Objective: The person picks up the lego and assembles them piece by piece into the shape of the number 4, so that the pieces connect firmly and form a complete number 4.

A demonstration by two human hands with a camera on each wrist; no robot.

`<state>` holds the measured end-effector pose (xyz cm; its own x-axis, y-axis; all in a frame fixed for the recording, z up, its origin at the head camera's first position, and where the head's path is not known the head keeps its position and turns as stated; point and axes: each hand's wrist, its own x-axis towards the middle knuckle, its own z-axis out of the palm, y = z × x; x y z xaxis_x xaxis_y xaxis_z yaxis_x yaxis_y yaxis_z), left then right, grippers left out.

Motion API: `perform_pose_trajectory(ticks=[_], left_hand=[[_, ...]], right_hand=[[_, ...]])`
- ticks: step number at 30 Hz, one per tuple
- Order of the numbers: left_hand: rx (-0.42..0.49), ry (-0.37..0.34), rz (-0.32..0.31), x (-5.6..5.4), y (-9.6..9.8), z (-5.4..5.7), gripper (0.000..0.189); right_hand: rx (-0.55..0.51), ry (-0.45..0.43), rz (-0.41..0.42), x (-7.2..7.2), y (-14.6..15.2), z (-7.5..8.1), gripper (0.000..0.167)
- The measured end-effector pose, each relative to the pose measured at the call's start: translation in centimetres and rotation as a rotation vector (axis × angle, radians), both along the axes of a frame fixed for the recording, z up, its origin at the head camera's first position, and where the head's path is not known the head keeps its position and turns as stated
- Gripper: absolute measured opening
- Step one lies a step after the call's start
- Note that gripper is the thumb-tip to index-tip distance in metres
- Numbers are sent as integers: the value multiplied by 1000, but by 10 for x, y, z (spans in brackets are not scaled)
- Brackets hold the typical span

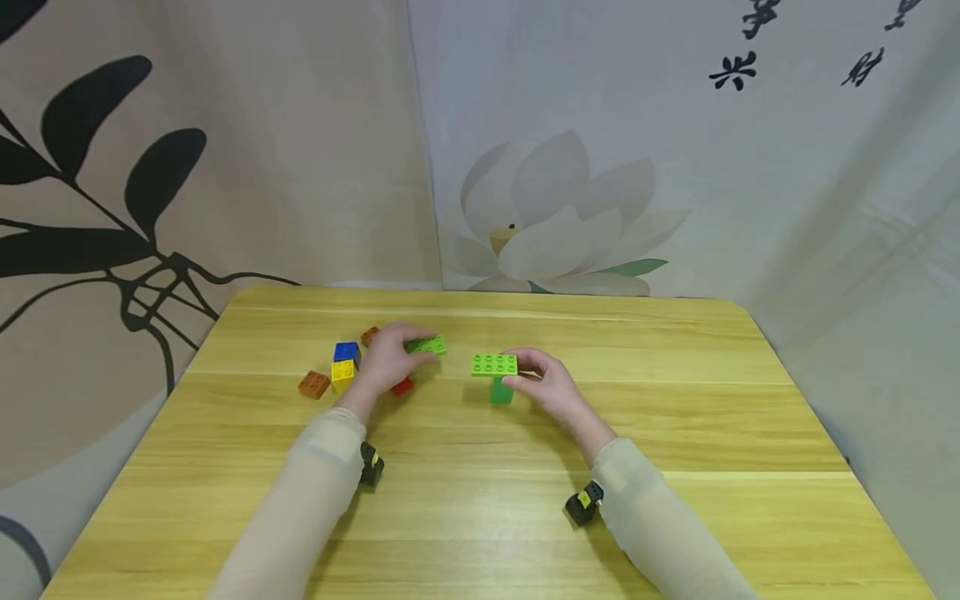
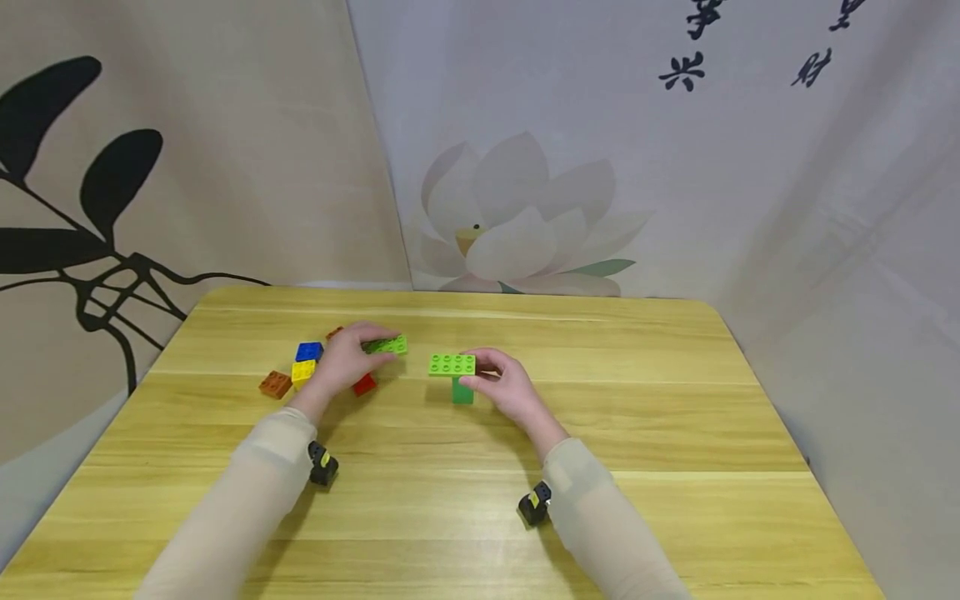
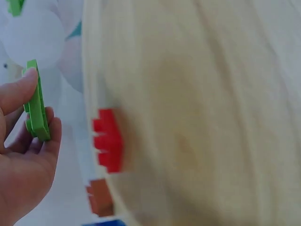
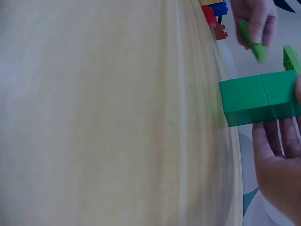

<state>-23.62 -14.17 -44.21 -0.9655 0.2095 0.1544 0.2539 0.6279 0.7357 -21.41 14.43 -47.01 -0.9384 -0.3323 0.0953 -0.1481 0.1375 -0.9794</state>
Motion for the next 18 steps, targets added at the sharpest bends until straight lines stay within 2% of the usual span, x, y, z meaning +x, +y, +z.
perform_pose_trajectory(ticks=[8, 14, 18], left_hand=[[44, 44, -95, 10, 20, 26, 37], [50, 77, -161, 16, 34, 38, 36], [54, 59, -186, 20, 42, 43, 34]], right_hand=[[0, 2, 0, 0, 1, 0, 38], [-2, -6, 6, -2, 1, 0, 39], [5, -10, 9, 0, 0, 4, 38]])
